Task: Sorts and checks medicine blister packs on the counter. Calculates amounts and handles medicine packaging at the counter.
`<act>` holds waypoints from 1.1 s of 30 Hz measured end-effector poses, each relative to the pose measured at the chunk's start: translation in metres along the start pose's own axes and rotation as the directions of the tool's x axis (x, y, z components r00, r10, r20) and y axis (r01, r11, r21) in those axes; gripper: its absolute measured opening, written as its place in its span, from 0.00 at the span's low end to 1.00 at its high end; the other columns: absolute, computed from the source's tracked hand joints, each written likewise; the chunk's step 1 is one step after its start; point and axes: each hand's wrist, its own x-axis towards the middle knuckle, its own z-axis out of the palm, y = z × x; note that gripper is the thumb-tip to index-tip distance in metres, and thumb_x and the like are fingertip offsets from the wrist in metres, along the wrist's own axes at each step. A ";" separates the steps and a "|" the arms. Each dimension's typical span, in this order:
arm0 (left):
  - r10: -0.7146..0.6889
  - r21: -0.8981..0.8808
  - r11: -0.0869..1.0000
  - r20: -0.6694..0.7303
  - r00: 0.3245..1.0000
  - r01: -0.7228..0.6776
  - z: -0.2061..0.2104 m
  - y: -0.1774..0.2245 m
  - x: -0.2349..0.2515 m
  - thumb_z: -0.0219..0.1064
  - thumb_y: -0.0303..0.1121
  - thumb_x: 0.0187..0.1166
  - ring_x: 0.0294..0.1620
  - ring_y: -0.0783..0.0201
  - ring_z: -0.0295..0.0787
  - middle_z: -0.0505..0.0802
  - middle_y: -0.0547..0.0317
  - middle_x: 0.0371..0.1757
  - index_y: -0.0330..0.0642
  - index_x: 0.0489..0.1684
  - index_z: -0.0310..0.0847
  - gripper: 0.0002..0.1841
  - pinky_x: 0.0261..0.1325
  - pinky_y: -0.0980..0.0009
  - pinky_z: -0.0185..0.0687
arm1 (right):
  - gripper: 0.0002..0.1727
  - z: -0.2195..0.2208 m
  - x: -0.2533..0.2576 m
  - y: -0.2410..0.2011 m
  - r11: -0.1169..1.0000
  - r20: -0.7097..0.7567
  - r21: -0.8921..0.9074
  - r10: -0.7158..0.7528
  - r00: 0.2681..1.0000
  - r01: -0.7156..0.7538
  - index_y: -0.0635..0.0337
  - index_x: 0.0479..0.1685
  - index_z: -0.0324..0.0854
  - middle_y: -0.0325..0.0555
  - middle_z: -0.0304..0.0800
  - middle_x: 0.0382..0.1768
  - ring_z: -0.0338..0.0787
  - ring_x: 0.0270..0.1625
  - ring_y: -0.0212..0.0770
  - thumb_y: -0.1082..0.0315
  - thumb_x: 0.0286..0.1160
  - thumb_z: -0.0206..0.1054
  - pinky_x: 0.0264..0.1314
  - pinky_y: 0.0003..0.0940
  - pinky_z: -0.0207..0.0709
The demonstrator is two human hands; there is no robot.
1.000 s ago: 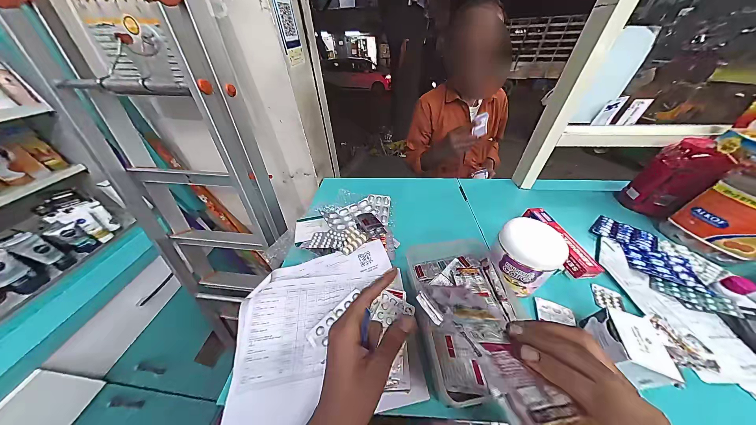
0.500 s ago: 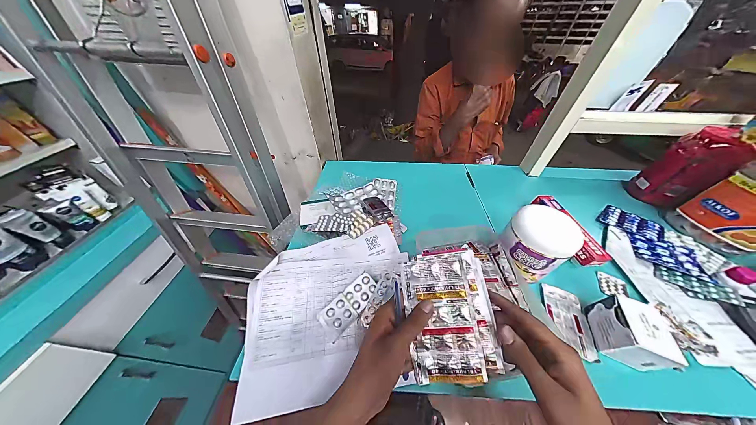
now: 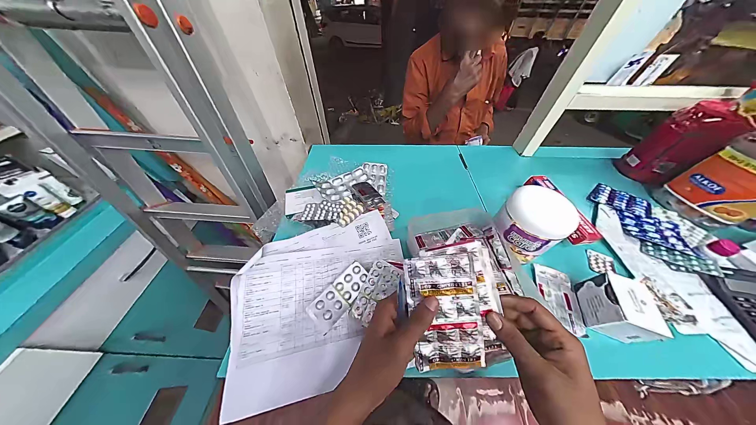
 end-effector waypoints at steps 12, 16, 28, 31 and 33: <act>0.673 0.616 -0.048 0.602 0.430 -0.786 -0.016 0.007 -0.001 0.55 0.40 0.92 0.29 0.71 0.82 0.94 0.65 0.61 0.57 0.61 0.84 0.13 0.33 0.76 0.71 | 0.39 -0.022 -0.004 0.006 0.997 0.124 0.069 0.012 0.992 -0.020 0.61 0.78 0.70 0.38 0.92 0.59 0.92 0.59 0.32 0.36 0.86 0.47 0.59 0.30 0.89; 0.506 0.600 -0.311 0.761 0.406 -0.737 -0.015 0.002 0.005 0.52 0.35 0.91 0.19 0.67 0.68 0.90 0.66 0.71 0.61 0.70 0.81 0.17 0.26 0.71 0.62 | 0.34 -0.028 -0.008 -0.002 0.924 0.288 0.306 0.140 0.947 -0.229 0.56 0.80 0.74 0.40 0.92 0.64 0.92 0.62 0.34 0.42 0.84 0.58 0.66 0.35 0.86; 0.256 0.425 0.852 0.173 0.951 -0.306 0.008 -0.015 0.009 0.70 0.38 0.80 0.33 0.81 0.91 0.96 0.66 0.37 0.32 0.61 0.83 0.20 0.36 0.81 0.89 | 0.16 -0.008 -0.014 0.002 0.961 0.027 0.261 0.084 0.996 -0.089 0.54 0.56 0.68 0.39 0.98 0.43 0.98 0.42 0.32 0.80 0.77 0.65 0.48 0.28 0.92; 0.172 0.422 0.865 0.258 0.951 -0.272 0.006 0.003 0.022 0.68 0.34 0.82 0.37 0.82 0.91 0.95 0.68 0.39 0.32 0.64 0.81 0.18 0.41 0.82 0.88 | 0.14 -0.020 -0.008 0.003 0.991 -0.019 0.134 0.001 1.000 0.001 0.47 0.55 0.74 0.28 0.95 0.36 0.94 0.35 0.25 0.70 0.76 0.71 0.40 0.23 0.90; 0.129 0.484 0.811 0.399 0.908 -0.328 -0.001 0.013 0.034 0.68 0.37 0.83 0.36 0.84 0.89 0.95 0.66 0.40 0.34 0.63 0.84 0.18 0.41 0.85 0.85 | 0.24 -0.033 0.001 -0.001 0.993 -0.001 0.113 -0.022 1.000 0.022 0.51 0.69 0.71 0.29 0.96 0.44 0.96 0.41 0.28 0.61 0.76 0.73 0.43 0.27 0.92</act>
